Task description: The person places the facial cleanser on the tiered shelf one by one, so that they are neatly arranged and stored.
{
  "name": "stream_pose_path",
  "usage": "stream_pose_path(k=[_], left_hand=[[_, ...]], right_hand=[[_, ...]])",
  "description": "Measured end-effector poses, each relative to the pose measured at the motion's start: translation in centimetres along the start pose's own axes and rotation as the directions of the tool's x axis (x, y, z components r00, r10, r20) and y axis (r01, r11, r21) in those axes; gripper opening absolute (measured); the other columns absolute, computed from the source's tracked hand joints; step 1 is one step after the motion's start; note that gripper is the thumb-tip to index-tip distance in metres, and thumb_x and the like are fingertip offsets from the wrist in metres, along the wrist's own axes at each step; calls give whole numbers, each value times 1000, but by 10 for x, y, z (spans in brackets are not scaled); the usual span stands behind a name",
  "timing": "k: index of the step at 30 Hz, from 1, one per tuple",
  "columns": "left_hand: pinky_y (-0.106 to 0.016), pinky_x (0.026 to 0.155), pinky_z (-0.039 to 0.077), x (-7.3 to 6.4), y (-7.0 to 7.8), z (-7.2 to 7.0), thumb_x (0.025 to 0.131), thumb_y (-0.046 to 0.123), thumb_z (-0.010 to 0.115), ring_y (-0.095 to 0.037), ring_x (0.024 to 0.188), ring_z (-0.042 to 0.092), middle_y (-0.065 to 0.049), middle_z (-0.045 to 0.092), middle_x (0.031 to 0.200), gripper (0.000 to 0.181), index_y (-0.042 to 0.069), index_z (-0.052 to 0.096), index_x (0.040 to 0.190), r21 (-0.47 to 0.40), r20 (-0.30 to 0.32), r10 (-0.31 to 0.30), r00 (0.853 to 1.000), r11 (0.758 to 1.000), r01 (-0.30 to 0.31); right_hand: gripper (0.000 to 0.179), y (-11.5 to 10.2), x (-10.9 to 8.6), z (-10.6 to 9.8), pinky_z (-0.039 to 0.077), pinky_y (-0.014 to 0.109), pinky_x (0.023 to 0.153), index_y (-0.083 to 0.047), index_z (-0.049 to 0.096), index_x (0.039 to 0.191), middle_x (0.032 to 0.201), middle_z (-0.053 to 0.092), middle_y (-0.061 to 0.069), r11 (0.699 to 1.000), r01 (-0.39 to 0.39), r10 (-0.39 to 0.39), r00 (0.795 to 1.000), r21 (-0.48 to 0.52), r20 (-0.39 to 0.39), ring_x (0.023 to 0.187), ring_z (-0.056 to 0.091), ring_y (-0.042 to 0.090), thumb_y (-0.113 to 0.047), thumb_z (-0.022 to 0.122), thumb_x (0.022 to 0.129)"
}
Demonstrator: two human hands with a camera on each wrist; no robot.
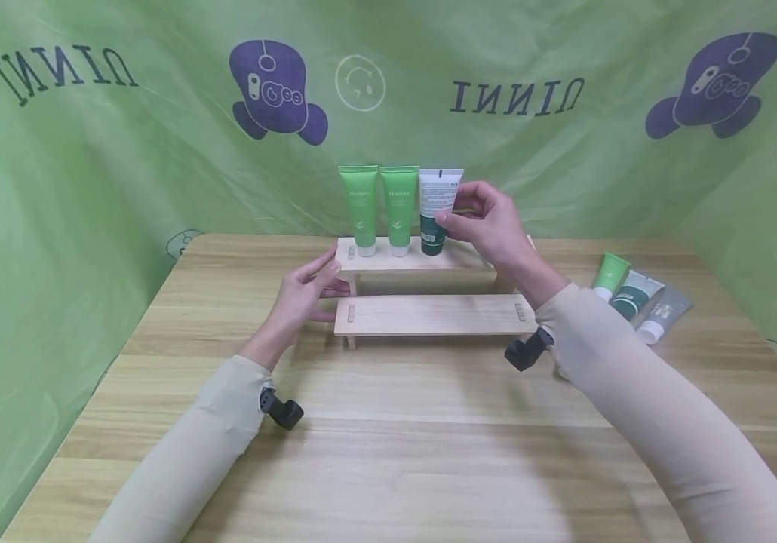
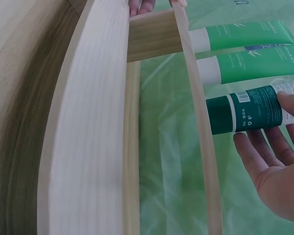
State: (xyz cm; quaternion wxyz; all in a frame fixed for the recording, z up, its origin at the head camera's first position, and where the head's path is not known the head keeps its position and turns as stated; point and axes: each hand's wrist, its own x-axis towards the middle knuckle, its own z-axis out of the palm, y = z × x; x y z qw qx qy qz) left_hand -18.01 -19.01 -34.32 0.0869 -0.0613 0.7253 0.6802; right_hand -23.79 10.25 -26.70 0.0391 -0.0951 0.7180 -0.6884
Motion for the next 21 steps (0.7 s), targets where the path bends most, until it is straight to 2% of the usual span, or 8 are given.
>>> stream_pose_path(k=[6,16,21], left_hand=[[-45,76,63,0,0,0,102,44,58,-34,115,64,-23,64,122,52,37,43,151,-3,-2,-3,1000,1000,3],[-45,76,63,1,-1,-1,101,45,59,-32,113,65,-21,65,121,53,38,44,151,-3,-9,-8,1000,1000,8],[-45,76,64,1,0,0,101,44,59,-33,113,65,-21,65,121,52,38,44,151,2,-6,-8,1000,1000,8]], right_hand=[[42,2,-1,-1,58,33,93,-1,55,130,127,63,17,999,-9,9,1000,-42,4,113,63,28,4,71,91],[41,2,-1,-3,58,32,93,-1,55,130,126,64,16,997,21,-21,1000,-69,11,111,63,26,4,70,92],[42,3,-4,-11,55,30,97,-2,55,131,127,63,14,991,31,-27,999,-129,32,112,63,24,2,70,92]])
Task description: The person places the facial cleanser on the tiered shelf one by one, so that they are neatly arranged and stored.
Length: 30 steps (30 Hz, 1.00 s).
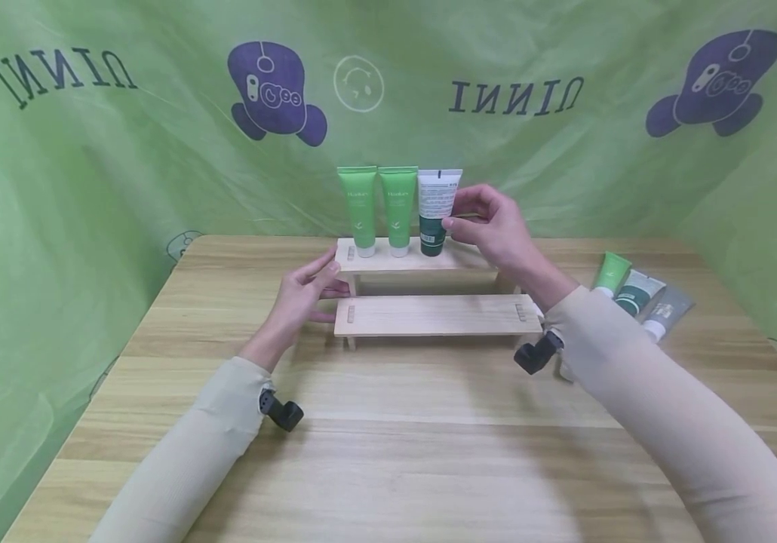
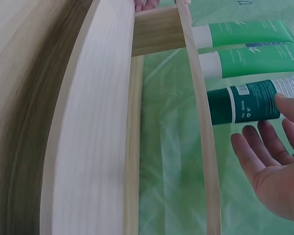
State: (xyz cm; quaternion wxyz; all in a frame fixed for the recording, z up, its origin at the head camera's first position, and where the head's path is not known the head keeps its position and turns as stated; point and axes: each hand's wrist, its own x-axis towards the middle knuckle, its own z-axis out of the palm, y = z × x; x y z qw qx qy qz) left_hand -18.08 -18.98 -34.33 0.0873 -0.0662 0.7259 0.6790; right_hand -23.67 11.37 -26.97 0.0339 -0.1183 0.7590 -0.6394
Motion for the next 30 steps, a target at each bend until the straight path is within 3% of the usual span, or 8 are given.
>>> stream_pose_path(k=[4,13,20,30], left_hand=[[-45,76,63,0,0,0,101,44,58,-33,114,64,-21,65,122,51,38,44,150,5,4,-3,1000,1000,3],[-45,76,63,-1,1,0,102,43,58,-33,114,65,-22,65,122,52,37,43,151,-2,7,7,1000,1000,-7],[-45,76,63,0,1,0,102,43,58,-32,113,65,-22,65,121,52,37,44,151,-6,7,5,1000,1000,-5],[-46,76,63,1,1,-1,101,44,59,-31,114,65,-21,65,122,52,38,44,150,5,7,4,1000,1000,-4]], right_hand=[[45,2,-6,-9,56,30,96,-2,53,134,128,61,14,999,-19,20,1000,-29,18,112,62,24,0,69,93],[43,12,-28,-37,59,33,91,-4,53,134,126,62,15,998,-56,56,998,19,23,110,65,28,-3,70,94],[43,25,-53,-62,58,33,91,-2,53,134,128,61,20,993,-86,87,996,78,-15,105,69,19,-6,71,95],[50,44,-90,-105,59,33,88,-1,50,135,120,68,7,980,-132,141,989,151,-48,103,70,16,-15,74,94]])
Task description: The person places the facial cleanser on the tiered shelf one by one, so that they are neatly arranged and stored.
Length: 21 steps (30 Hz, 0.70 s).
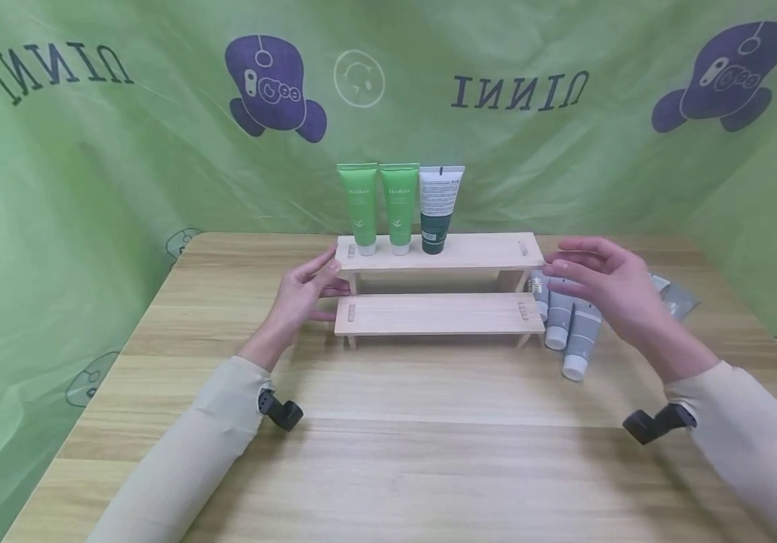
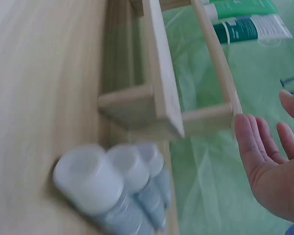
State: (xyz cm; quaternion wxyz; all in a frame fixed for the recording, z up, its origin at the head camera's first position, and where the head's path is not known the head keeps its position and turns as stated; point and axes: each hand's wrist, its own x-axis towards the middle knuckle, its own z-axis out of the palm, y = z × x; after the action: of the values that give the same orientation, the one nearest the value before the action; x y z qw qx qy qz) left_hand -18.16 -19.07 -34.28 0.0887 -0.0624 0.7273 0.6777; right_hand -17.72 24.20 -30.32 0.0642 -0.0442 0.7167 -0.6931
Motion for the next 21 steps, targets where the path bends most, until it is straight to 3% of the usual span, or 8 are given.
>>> stream_pose_path(k=[4,8,11,15,17,21], left_hand=[[-46,76,63,0,1,0,101,44,58,-32,114,65,-22,65,123,52,38,44,150,-7,-3,-3,1000,1000,3],[-45,77,63,-1,1,-1,101,44,59,-32,113,65,-21,65,122,52,37,44,151,-14,-8,3,1000,1000,-3],[-45,77,63,-1,0,-3,101,44,59,-31,113,65,-20,66,119,52,38,44,150,-19,-10,6,1000,1000,-7],[-46,78,63,-1,-1,-4,101,44,59,-30,113,66,-19,66,118,51,38,45,150,-26,-12,7,1000,1000,-8],[-46,78,63,-1,-1,-4,102,43,58,-31,113,65,-20,65,119,51,38,45,150,-27,-12,6,1000,1000,-6],[-46,78,63,-1,-2,-4,102,43,58,-32,115,64,-21,64,122,50,38,44,150,-31,-10,0,1000,1000,-1]], right_hand=[[47,7,-11,-23,60,31,87,-5,51,135,115,72,-1,999,-44,44,999,11,-15,103,71,15,-16,72,95],[46,14,-21,-49,59,19,66,-18,50,138,116,72,-12,986,-138,135,990,-94,-35,101,71,12,-25,69,97],[36,21,-27,-70,57,18,62,-26,51,135,114,72,-13,979,-161,159,987,-128,-26,98,72,11,-25,65,101],[29,35,-30,-100,61,29,82,-20,61,127,112,74,1,988,-101,95,994,116,59,99,72,17,-3,51,105],[35,41,-32,-116,62,34,83,-15,66,124,111,74,8,963,-94,72,993,254,95,99,72,21,5,45,105],[36,51,-37,-144,62,36,81,-10,71,118,108,74,12,924,-132,106,990,359,91,98,72,23,8,42,104]])
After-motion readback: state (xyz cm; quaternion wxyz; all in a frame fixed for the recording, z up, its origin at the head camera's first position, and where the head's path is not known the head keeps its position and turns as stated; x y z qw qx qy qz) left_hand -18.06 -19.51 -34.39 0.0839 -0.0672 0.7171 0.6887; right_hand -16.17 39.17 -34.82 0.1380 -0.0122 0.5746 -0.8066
